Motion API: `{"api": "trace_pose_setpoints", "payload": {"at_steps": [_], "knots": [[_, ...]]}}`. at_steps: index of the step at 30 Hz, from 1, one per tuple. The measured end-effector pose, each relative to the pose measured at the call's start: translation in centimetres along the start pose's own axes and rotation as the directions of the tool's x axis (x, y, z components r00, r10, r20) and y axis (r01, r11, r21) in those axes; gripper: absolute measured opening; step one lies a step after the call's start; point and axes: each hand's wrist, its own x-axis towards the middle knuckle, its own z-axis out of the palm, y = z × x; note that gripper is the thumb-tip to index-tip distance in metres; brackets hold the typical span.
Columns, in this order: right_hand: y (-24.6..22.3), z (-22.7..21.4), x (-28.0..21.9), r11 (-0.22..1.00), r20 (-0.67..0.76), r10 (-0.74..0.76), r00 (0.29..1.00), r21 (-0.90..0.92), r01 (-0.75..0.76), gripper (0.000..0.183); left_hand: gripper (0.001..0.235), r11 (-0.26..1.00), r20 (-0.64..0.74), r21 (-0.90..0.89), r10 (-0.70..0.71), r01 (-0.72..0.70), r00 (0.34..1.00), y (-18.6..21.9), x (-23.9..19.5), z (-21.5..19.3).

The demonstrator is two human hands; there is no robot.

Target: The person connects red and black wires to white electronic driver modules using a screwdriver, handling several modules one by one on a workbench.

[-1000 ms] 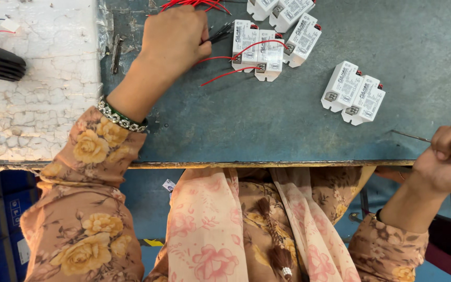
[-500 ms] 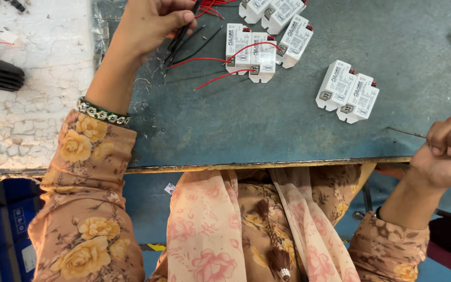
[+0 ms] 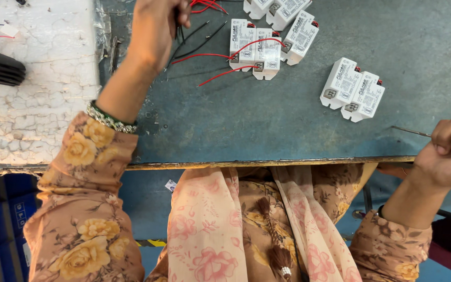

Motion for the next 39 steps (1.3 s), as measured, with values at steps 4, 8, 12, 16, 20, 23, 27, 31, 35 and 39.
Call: {"api": "trace_pose_setpoints", "payload": {"at_steps": [4,8,12,16,20,23,27,31,35,39], "knots": [[0.0,0.1,-0.1,0.703,0.452,0.077,0.889,-0.657,0.273,0.034,0.012,0.947,0.103,0.31,0.056,-0.086,0.993,1.2,-3.2,3.1],[0.5,1.1,-0.2,0.999,0.008,0.009,1.0,0.035,-0.01,0.035,0.013,0.912,0.174,0.4,0.017,-0.086,0.985,1.0,-4.1,4.2],[0.5,0.5,-0.1,0.945,0.324,0.015,0.946,-0.314,0.093,0.049,0.018,0.966,0.163,0.258,-0.013,-0.03,0.987,-1.1,-3.7,2.6],[0.3,-0.1,0.1,0.959,0.292,-0.014,0.956,-0.265,0.095,0.06,0.021,0.968,0.019,0.223,0.113,-0.115,0.993,-1.6,-2.2,0.8],[0.2,0.4,0.0,0.747,0.504,0.027,0.863,-0.584,0.318,0.064,0.028,0.896,0.08,0.425,0.107,-0.131,0.991,3.3,-1.6,3.6],[0.5,1.3,-0.3,0.776,0.488,0.055,0.871,-0.57,0.27,0.067,0.017,0.655,0.383,0.639,0.183,-0.403,0.906,5.7,-3.1,11.0],[1.0,2.6,-0.5,0.779,0.494,0.07,0.867,-0.57,0.262,0.068,0.024,0.774,0.547,0.582,-0.147,-0.249,0.824,2.4,-4.6,20.5],[0.8,4.5,-1.1,0.795,0.53,0.07,0.845,-0.541,0.273,0.065,0.023,0.752,0.568,0.606,-0.181,-0.259,0.803,-2.0,-5.2,22.8],[2.0,6.9,-1.2,0.842,0.534,0.104,0.839,-0.497,0.212,0.066,0.023,0.783,0.606,0.55,-0.135,-0.291,0.784,-4.4,-5.9,23.5],[3.8,10.6,-1.1,0.962,0.351,0.09,0.932,-0.274,0.01,0.071,0.023,0.724,0.536,0.626,-0.131,-0.289,0.834,-4.2,-4.6,23.4]]}}
